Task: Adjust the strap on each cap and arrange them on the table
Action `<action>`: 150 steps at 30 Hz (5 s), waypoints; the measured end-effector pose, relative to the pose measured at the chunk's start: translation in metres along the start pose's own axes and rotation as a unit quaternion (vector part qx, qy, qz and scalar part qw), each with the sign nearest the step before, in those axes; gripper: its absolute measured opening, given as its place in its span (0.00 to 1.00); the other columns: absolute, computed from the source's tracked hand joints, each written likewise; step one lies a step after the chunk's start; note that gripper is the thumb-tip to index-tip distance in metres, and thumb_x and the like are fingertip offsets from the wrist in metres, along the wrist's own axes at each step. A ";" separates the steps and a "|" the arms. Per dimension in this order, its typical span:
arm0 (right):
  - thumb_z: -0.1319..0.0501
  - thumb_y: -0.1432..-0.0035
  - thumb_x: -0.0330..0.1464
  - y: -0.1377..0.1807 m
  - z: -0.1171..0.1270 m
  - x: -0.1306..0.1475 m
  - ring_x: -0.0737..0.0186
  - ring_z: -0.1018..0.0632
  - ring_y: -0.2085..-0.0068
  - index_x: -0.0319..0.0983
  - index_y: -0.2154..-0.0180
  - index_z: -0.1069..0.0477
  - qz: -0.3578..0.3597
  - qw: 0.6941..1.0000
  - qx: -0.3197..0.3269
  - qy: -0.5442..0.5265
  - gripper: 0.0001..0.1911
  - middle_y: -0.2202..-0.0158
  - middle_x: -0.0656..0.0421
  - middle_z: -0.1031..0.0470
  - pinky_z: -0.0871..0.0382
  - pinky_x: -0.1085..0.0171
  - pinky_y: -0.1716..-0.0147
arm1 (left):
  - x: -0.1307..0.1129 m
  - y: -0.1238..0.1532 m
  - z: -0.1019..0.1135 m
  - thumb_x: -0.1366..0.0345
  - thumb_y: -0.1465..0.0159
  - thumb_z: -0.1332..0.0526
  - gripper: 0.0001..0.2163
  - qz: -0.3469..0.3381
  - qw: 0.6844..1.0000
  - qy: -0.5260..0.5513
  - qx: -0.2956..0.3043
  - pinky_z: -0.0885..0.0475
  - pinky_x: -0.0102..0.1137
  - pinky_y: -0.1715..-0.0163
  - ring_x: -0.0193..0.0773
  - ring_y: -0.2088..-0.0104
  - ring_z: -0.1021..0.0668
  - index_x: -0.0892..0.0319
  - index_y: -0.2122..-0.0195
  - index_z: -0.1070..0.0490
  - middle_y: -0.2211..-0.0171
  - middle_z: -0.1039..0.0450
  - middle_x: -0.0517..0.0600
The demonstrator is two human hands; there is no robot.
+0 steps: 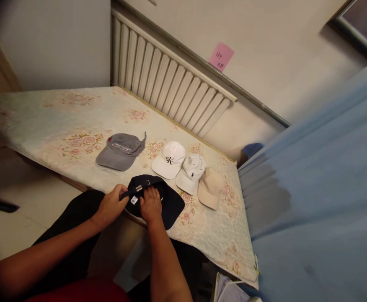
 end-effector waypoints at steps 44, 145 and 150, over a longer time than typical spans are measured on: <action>0.41 0.45 0.28 -0.021 0.068 0.061 0.58 0.21 0.58 0.39 0.65 0.33 -0.261 0.516 -0.161 -0.800 0.03 0.63 0.57 0.22 0.31 0.44 0.49 | -0.002 0.014 0.022 0.59 0.38 0.46 0.11 -0.067 0.989 -0.103 0.077 0.39 0.28 0.72 0.37 0.70 0.24 0.54 0.55 0.38 0.69 0.27 0.46; 0.42 0.42 0.34 0.043 0.135 0.098 0.57 0.28 0.44 0.39 0.46 0.33 -0.162 0.467 -0.387 -0.779 0.22 0.46 0.53 0.27 0.41 0.48 0.40 | -0.081 0.024 0.030 0.56 0.31 0.53 0.21 0.235 0.509 0.782 0.272 0.31 0.38 0.49 0.42 0.58 0.21 0.66 0.47 0.32 0.62 0.22 0.59; 0.42 0.42 0.34 0.040 0.123 0.110 0.57 0.27 0.46 0.39 0.43 0.36 -0.169 0.472 -0.397 -0.769 0.25 0.44 0.53 0.29 0.40 0.48 0.41 | -0.085 0.026 0.032 0.57 0.32 0.49 0.19 0.185 0.497 0.797 0.289 0.35 0.40 0.45 0.44 0.52 0.23 0.65 0.48 0.30 0.58 0.22 0.59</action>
Point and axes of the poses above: each hand's wrist, its own y-axis away from the middle knuckle, its own z-axis out of the back of the hand, x = y × z, the point moved 1 cm from there along -y, towards the middle knuckle
